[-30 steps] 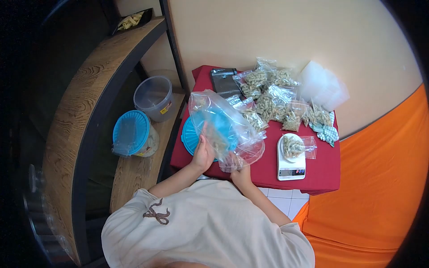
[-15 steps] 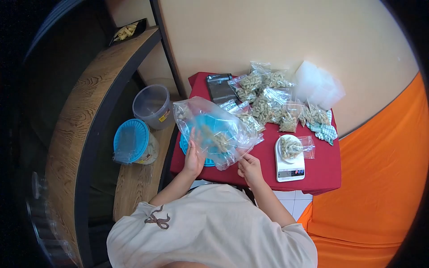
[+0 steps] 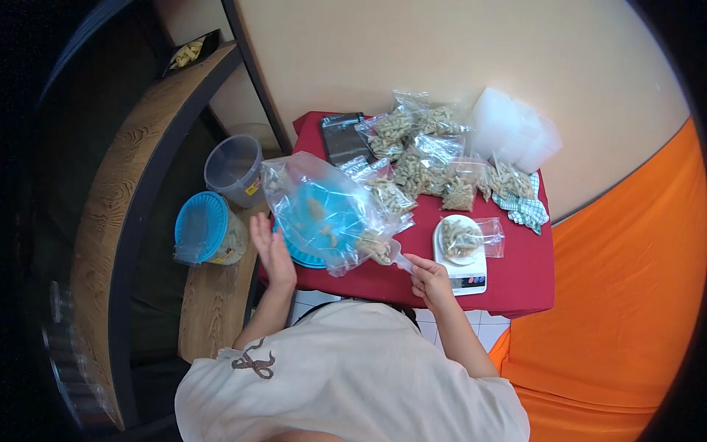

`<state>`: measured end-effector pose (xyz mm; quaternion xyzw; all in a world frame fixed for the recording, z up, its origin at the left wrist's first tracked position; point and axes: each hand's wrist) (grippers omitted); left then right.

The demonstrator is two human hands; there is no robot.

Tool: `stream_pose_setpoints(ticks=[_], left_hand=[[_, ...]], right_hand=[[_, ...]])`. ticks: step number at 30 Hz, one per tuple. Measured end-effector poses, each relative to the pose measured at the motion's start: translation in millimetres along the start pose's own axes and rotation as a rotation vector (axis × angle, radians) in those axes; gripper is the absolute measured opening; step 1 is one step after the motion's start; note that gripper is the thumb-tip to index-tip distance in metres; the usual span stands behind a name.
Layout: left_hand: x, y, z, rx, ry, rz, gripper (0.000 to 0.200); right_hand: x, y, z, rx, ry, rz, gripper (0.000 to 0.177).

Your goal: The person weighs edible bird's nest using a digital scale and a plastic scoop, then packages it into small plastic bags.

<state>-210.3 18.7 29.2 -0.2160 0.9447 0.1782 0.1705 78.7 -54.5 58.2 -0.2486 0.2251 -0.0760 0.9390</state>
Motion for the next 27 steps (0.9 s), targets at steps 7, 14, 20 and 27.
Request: stream_pose_setpoints(ticks=[7,14,20,27], left_hand=[[-26,12,-58,-0.35,0.086,-0.268,0.057],[-99,-8,-92,-0.801,0.249,-0.095,0.043],[-188,-57,-70,-0.852,0.435,0.685,0.039],[-288,-114,-14,-0.568,0.853,1.317,0.098]], right_hand=[[65,-30,28,-0.058,-0.024,0.065,0.034],[152,-52,69,0.132,0.009,-0.015,0.029],[222,-79,115,0.331,-0.002,-0.234,0.026],[286,-93,144,0.368,-0.052,-0.326,0.027]])
Point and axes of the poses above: each hand's wrist, its own y-axis towards the middle knuckle, its own x-axis out of the back of the hand, z = x × y, and after that the axes turned 5 degrees about -z, right-handed
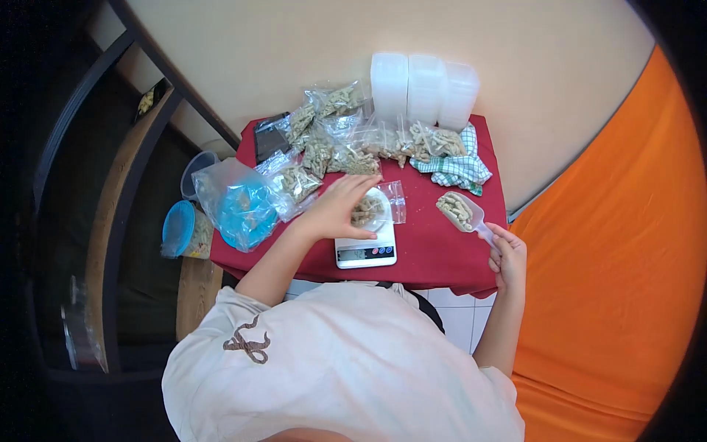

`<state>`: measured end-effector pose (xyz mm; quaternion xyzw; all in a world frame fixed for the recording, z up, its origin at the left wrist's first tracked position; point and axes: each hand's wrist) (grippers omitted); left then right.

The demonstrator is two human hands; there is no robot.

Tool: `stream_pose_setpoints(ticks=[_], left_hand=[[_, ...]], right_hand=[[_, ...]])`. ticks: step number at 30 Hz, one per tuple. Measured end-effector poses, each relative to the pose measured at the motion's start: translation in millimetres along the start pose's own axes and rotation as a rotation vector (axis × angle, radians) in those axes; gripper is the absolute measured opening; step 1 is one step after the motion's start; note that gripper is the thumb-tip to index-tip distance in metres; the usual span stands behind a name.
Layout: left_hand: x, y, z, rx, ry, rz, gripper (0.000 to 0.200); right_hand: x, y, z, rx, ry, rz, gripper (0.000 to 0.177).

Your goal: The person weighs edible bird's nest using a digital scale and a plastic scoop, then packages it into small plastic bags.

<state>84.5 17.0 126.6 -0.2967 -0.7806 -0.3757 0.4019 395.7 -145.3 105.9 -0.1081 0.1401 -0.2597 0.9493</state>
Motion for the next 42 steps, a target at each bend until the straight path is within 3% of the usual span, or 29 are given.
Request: stream_pose_setpoints(ticks=[4,6,11,14,16,20,22,26,30,42], left_hand=[[-40,20,0,0.109,0.116,0.046,0.107],[-48,27,-2,0.214,0.216,0.192,0.111],[-63,25,4,0.296,0.2,0.082,0.099],[-59,20,3,0.257,0.147,-0.025,0.088],[-57,14,3,0.22,-0.058,-0.141,0.082],[-54,7,-4,0.16,-0.11,-0.269,0.082],[-49,6,-12,0.201,-0.166,-0.321,0.083],[-48,1,-16,0.141,-0.224,-0.389,0.079],[-44,-6,-19,0.154,-0.276,-0.433,0.076],[-32,-27,-8,0.252,-0.276,-0.501,0.077]], right_hand=[[10,10,5,-0.024,0.016,0.041,0.027],[10,18,5,-0.044,0.042,0.117,0.028],[-7,28,11,-0.077,-0.075,0.241,0.026],[-19,32,12,-0.092,-0.069,0.283,0.025],[-28,32,15,-0.079,-0.074,0.334,0.025],[-48,36,25,-0.053,-0.107,0.379,0.025],[-62,36,34,-0.017,-0.22,0.473,0.024],[-97,26,55,0.099,-0.542,0.47,0.022],[-125,18,64,0.475,-0.861,0.517,0.02],[-163,12,72,0.471,-0.922,0.554,0.02]])
Point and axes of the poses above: each hand's wrist, its own y-axis towards the middle knuckle, its own x-axis out of the back of the hand, z = x × y, and after that the axes turned 5 degrees about -z, right-handed
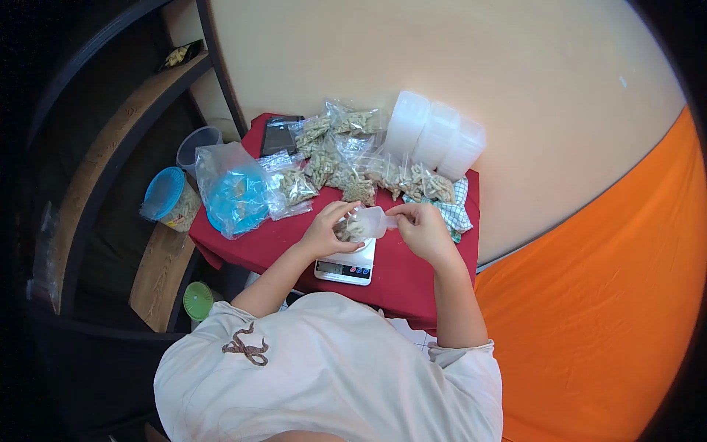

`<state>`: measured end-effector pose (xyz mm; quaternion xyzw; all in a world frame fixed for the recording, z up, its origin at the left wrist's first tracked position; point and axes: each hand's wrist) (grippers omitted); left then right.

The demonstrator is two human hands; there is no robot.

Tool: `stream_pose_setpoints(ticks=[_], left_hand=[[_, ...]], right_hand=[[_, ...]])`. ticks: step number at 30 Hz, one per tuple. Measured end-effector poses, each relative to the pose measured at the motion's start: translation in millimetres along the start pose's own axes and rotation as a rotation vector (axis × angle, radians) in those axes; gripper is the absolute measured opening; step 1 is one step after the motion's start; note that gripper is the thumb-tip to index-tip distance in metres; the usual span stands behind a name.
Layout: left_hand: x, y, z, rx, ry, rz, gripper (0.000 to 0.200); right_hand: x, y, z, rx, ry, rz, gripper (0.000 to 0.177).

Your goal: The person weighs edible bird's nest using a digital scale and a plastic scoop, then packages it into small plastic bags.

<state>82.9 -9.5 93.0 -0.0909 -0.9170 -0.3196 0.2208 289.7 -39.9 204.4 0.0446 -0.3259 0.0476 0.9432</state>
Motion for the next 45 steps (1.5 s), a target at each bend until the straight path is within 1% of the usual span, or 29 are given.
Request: stream_pose_setpoints(ticks=[4,6,7,9,10,12,13,15,16,18,20,21,22,23,24,25,26,27,28,30,31,33,34,36,37,38,41,44,45], left_hand=[[3,-2,4,0.046,-0.04,-0.014,0.073],[2,-5,10,0.056,-0.062,-0.02,0.071],[1,-6,14,0.05,-0.068,-0.033,0.07],[1,-6,17,0.044,-0.073,-0.043,0.068],[2,-6,16,0.059,-0.086,-0.046,0.068],[3,-5,14,0.074,-0.101,-0.042,0.068],[3,-4,13,0.046,-0.071,-0.035,0.068],[3,-4,10,0.018,-0.044,-0.015,0.069],[2,-3,9,0.026,-0.031,-0.022,0.069],[1,-2,9,0.029,-0.018,-0.016,0.069],[1,0,10,0.049,-0.084,-0.051,0.067],[-1,1,11,0.046,-0.082,-0.042,0.067],[-4,1,13,0.046,-0.194,-0.094,0.063],[-7,-1,16,0.05,-0.306,-0.147,0.058],[-7,-2,23,0.053,-0.304,-0.14,0.058],[-6,-4,33,0.072,-0.363,-0.196,0.053],[-7,-7,43,0.093,-0.423,-0.254,0.048],[-7,-5,41,0.141,-0.57,-0.404,0.045],[-4,-4,40,0.148,-0.568,-0.398,0.045],[8,1,35,0.425,-1.27,-0.748,0.05],[10,-1,44,0.434,-1.266,-0.744,0.05],[19,-7,64,0.28,-1.359,-0.773,0.058],[23,-10,68,0.284,-1.356,-0.769,0.058],[31,-17,73,0.015,-0.494,-0.716,0.063],[34,-23,73,0.0,-0.427,-0.607,0.068],[33,-27,73,0.002,-0.426,-0.601,0.068],[23,-39,89,0.198,-0.45,-0.522,0.076],[19,-50,106,0.141,-0.319,-0.506,0.079],[20,-50,97,0.174,-0.381,-0.516,0.08]], right_hand=[[4,2,-11,0.054,0.09,-0.029,0.022],[11,0,-8,-0.175,0.311,0.038,0.022],[12,-2,-11,-0.178,0.312,0.038,0.022],[11,-5,-19,-0.209,0.49,-0.01,0.024],[12,-8,-22,-0.211,0.492,-0.011,0.024],[14,-14,-28,-0.13,0.361,0.027,0.023],[12,-16,-28,-0.136,0.365,0.024,0.023],[4,-20,-24,0.555,-0.055,-0.112,0.027],[4,-24,-18,0.547,-0.051,-0.119,0.027],[9,-32,1,0.655,-0.373,-0.105,0.033],[10,-36,8,0.634,-0.39,-0.099,0.033],[8,-36,4,0.575,-0.253,-0.151,0.032],[5,-35,-2,0.515,-0.115,-0.2,0.031],[1,-31,-13,0.509,-0.11,-0.203,0.031],[-3,-26,-29,0.494,0.055,-0.328,0.028],[-3,-25,-40,0.473,0.22,-0.451,0.025],[2,-30,-46,0.465,0.224,-0.451,0.025],[8,-37,-51,0.241,0.466,-0.412,0.024],[11,-43,-55,0.012,0.702,-0.367,0.022],[11,-49,-62,-0.024,0.729,-0.43,0.021],[13,-54,-69,-0.081,0.758,-0.438,0.021],[16,-62,-78,-0.17,0.816,-0.447,0.022],[17,-65,-81,-0.173,0.821,-0.45,0.022],[16,-71,-85,-0.187,0.871,-0.429,0.023],[14,-73,-88,-0.193,0.875,-0.433,0.023],[12,-74,-91,-0.245,0.923,-0.446,0.023],[4,-76,-100,-0.317,0.983,-0.439,0.022],[-6,-70,-98,-0.34,1.027,-0.342,0.022],[-9,-64,-88,-0.354,1.02,-0.295,0.022]])
Point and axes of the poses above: each hand's wrist, its own y-axis towards the middle knuckle, its own x-axis out of the back of the hand, z = x × y, and after that the axes turned 5 degrees about -z, right-handed
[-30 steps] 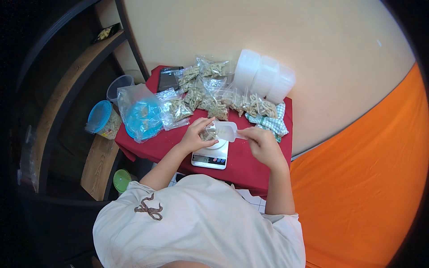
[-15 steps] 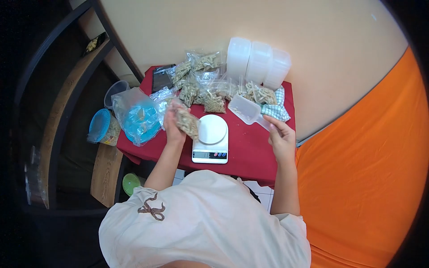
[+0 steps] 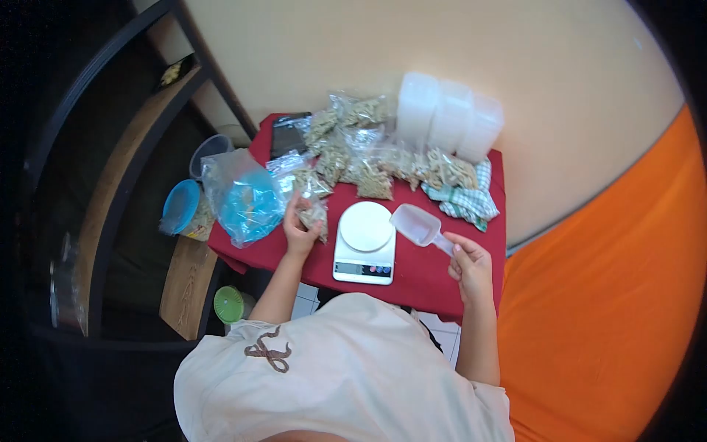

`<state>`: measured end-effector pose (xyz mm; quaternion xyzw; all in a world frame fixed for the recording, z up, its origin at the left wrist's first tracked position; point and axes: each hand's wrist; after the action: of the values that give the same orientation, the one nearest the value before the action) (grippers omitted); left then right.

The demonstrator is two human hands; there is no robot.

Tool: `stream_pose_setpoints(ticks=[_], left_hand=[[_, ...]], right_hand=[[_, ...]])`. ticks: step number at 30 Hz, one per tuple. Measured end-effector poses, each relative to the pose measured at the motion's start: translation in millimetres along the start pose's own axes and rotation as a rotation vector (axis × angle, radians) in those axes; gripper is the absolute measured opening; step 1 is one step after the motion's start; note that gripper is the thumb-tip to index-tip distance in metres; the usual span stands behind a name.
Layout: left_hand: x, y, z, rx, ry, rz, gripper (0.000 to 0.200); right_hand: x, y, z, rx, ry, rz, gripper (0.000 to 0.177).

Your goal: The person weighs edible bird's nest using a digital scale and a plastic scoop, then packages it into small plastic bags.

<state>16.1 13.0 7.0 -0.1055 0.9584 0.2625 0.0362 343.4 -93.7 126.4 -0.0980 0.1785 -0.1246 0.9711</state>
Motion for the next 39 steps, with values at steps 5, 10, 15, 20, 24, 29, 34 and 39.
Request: stream_pose_setpoints(ticks=[5,10,15,20,24,29,34,39], left_hand=[[0,-7,-10,-0.146,0.093,-0.059,0.074],[13,-24,-50,-0.181,0.001,-0.196,0.068],[56,-48,-86,-0.208,0.152,-0.199,0.067],[98,-74,-90,-0.155,0.306,-0.272,0.07],[99,-75,-96,-0.14,0.225,-0.283,0.071],[99,-64,-95,-0.176,0.197,-0.177,0.07],[99,-52,-93,-0.193,0.195,-0.061,0.074],[90,-43,-91,-0.169,0.165,-0.053,0.08]], right_hand=[[-66,14,10,-0.129,0.016,0.251,0.02],[-110,36,1,-0.176,-0.001,0.325,0.022],[-131,38,-33,-0.441,0.008,0.382,0.025],[-182,35,-83,-0.705,0.082,0.48,0.031],[-230,30,-128,-0.431,-0.18,0.636,0.034],[-258,34,-161,1.038,-0.975,0.805,0.05],[-260,39,-167,0.889,-1.084,0.888,0.051],[-228,53,-176,0.87,-0.724,0.738,0.054]])
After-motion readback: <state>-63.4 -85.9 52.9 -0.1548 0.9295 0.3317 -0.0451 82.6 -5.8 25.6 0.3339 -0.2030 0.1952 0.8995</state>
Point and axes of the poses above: each hand's wrist, its own y-axis towards the middle knuckle, its own x-axis out of the back of the hand, z = x × y, and after that the axes turned 5 degrees about -z, right-handed
